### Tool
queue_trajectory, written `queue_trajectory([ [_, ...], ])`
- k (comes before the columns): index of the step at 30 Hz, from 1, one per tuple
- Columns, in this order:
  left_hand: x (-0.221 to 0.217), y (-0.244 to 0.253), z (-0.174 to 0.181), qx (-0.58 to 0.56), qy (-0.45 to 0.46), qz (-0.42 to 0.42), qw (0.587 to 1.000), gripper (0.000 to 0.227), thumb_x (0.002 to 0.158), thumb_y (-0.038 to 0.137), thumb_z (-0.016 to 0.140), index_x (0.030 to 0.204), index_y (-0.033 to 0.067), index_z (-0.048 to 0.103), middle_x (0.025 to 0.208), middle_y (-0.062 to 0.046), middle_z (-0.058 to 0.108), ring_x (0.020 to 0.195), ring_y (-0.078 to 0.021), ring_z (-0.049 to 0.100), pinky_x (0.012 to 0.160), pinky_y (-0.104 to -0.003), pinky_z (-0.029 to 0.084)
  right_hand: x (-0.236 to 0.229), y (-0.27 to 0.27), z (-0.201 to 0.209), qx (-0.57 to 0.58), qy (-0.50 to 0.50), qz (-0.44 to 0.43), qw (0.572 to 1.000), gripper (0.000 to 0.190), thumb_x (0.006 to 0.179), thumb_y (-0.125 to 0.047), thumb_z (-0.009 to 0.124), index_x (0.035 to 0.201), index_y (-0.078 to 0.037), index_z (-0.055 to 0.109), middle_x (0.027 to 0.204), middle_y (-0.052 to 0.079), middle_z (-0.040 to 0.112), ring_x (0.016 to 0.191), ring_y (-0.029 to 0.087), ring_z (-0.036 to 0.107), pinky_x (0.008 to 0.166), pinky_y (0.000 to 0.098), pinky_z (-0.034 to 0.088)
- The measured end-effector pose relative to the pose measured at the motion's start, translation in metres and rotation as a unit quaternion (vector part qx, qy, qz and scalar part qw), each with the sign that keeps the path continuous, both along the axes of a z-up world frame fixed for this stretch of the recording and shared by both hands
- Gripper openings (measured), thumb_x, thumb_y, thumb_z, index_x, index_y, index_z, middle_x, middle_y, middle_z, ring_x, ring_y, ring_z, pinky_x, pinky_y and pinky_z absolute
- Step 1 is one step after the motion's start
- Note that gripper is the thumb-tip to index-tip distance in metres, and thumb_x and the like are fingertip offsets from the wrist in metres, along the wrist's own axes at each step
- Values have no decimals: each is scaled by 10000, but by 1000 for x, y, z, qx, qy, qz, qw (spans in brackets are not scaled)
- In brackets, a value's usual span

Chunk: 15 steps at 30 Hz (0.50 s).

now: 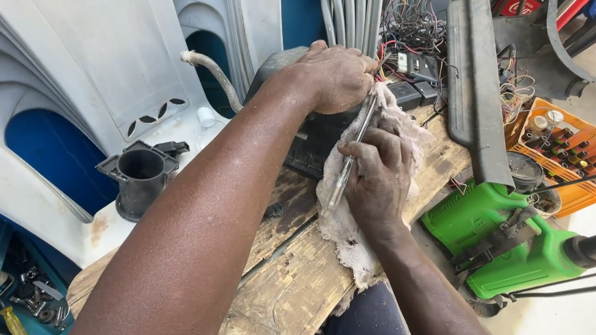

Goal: The person cleans a black mechanical housing by wiping it with a cloth, applying liquid from a bottle onto the cloth, and scrubbing the interior surfaces. The person repeatedly wipes the inside and outside of the housing, turning it over to access different areas.

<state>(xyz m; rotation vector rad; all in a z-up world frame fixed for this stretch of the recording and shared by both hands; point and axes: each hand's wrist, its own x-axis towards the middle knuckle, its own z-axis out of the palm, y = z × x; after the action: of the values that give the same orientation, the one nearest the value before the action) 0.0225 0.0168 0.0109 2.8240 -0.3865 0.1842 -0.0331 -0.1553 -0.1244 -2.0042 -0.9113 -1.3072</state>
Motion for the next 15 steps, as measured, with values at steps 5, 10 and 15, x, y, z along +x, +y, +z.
queue_trajectory([
  [5,-3,-2,1,-12,-22,3,1000,490,1038,358,345,1354,260,707,1372,-32,709,1362,-262,611,1241,-577,291,-8,-7,-6,-11,-1,7,1000,353,847,43,716,952,-291,758,1127,17,621,1072,298,625,895,451,564],
  [10,-12,-1,-2,-21,-50,30,998,469,1014,412,387,1303,287,735,1330,-13,728,1349,-229,626,1243,-550,300,-23,-16,-10,20,68,57,996,313,850,37,688,915,-263,746,1012,9,581,987,305,603,905,432,517],
  [15,-17,-6,-2,-24,-62,20,998,445,1026,431,474,1365,259,705,1450,-48,672,1426,-269,568,1312,-637,149,-40,-34,-9,86,221,127,963,188,915,27,710,893,-158,731,1057,119,647,1007,371,687,858,569,554],
])
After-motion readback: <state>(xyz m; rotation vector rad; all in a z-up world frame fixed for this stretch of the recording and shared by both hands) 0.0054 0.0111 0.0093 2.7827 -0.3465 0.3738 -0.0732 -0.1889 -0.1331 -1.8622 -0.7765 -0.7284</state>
